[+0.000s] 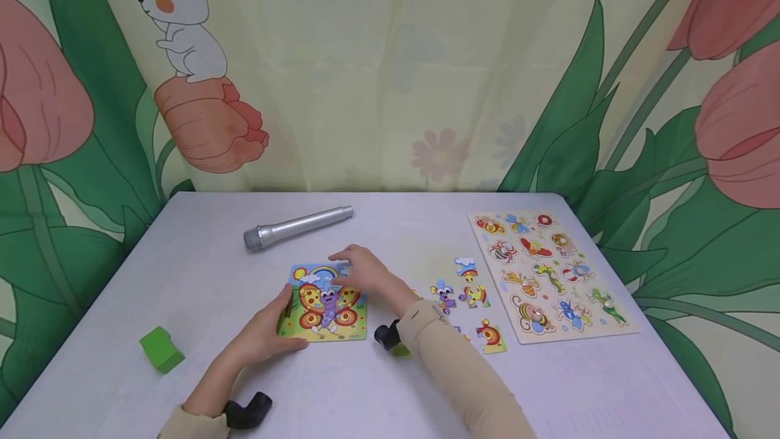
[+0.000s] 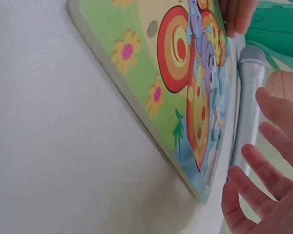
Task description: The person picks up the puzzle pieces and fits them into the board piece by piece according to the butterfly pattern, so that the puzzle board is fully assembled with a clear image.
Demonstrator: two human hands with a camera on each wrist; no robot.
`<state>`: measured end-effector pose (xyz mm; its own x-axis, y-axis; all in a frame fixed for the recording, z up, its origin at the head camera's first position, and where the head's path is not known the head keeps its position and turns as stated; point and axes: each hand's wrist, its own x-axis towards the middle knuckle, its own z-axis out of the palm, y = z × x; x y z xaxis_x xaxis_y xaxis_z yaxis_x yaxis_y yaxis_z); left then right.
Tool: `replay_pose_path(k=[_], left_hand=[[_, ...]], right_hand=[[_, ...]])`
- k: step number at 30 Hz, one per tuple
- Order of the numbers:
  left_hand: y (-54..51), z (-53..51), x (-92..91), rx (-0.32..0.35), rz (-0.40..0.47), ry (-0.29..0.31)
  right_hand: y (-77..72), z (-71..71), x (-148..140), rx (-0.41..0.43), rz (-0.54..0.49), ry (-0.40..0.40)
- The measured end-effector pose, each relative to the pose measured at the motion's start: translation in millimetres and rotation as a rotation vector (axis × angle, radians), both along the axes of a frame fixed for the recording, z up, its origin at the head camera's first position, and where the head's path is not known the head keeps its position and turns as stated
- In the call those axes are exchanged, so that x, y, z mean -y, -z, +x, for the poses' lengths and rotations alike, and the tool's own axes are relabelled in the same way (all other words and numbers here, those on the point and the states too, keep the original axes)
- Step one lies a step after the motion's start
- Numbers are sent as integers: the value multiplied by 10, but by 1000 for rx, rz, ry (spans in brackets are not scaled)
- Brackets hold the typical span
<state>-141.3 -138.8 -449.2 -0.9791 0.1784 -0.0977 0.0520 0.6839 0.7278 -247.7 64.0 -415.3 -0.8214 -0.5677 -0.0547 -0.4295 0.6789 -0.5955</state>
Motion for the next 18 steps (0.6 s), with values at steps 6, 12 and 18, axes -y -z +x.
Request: replay_pose_path(k=[6,12,18], left_hand=[[4,-5,0,-5,-1,-5],[-15,11,-12,-3,2,-8],[-32,22,-15,-8,-3,-14]], right_hand=[[-23,-2,-134,17,-86,36],[-56,-11,-305,7,-137,59],[-86,-17,-523,0,-162,117]])
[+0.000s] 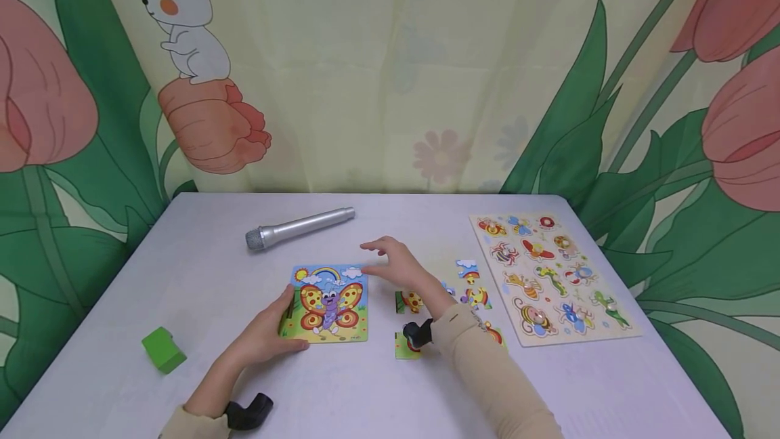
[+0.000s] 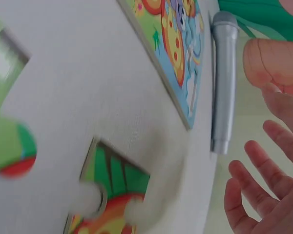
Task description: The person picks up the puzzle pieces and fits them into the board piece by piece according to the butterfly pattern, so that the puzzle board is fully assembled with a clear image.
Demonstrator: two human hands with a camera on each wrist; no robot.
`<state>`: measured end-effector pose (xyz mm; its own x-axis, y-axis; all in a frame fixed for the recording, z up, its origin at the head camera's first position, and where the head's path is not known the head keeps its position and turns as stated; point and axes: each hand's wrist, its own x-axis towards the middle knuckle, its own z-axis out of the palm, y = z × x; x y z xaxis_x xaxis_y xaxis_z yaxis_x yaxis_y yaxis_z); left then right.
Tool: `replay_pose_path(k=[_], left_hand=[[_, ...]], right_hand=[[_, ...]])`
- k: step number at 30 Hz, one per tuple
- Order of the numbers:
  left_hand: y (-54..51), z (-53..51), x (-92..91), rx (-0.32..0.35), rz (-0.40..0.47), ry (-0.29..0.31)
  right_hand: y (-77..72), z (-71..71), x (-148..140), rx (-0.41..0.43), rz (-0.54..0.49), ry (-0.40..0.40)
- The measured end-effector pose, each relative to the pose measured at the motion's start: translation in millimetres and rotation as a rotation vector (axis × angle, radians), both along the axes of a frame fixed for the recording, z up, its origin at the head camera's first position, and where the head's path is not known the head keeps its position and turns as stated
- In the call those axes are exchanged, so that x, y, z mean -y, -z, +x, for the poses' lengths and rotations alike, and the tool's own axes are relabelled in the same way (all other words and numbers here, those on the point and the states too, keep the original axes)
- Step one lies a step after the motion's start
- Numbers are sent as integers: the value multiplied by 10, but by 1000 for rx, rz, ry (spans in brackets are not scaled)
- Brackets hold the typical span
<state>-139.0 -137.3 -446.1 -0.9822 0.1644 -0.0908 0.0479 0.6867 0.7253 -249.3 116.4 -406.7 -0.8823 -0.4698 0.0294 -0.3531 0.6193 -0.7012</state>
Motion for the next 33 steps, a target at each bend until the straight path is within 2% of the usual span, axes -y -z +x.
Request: replay_pose_path(k=[15,20,28,33], left_hand=[[31,2,20,10,-16,-2],[31,2,17,11,-16,-4],[16,-2,-2,5,-9,-1],[5,-7,-6,6,-2,-1]], right_hand=[[-3,29,-684,-87,-56,58],[10,49,-951,-65,-41,108],[-5,56,-1309,25,44,180],[21,33,-1485,14,101,202]])
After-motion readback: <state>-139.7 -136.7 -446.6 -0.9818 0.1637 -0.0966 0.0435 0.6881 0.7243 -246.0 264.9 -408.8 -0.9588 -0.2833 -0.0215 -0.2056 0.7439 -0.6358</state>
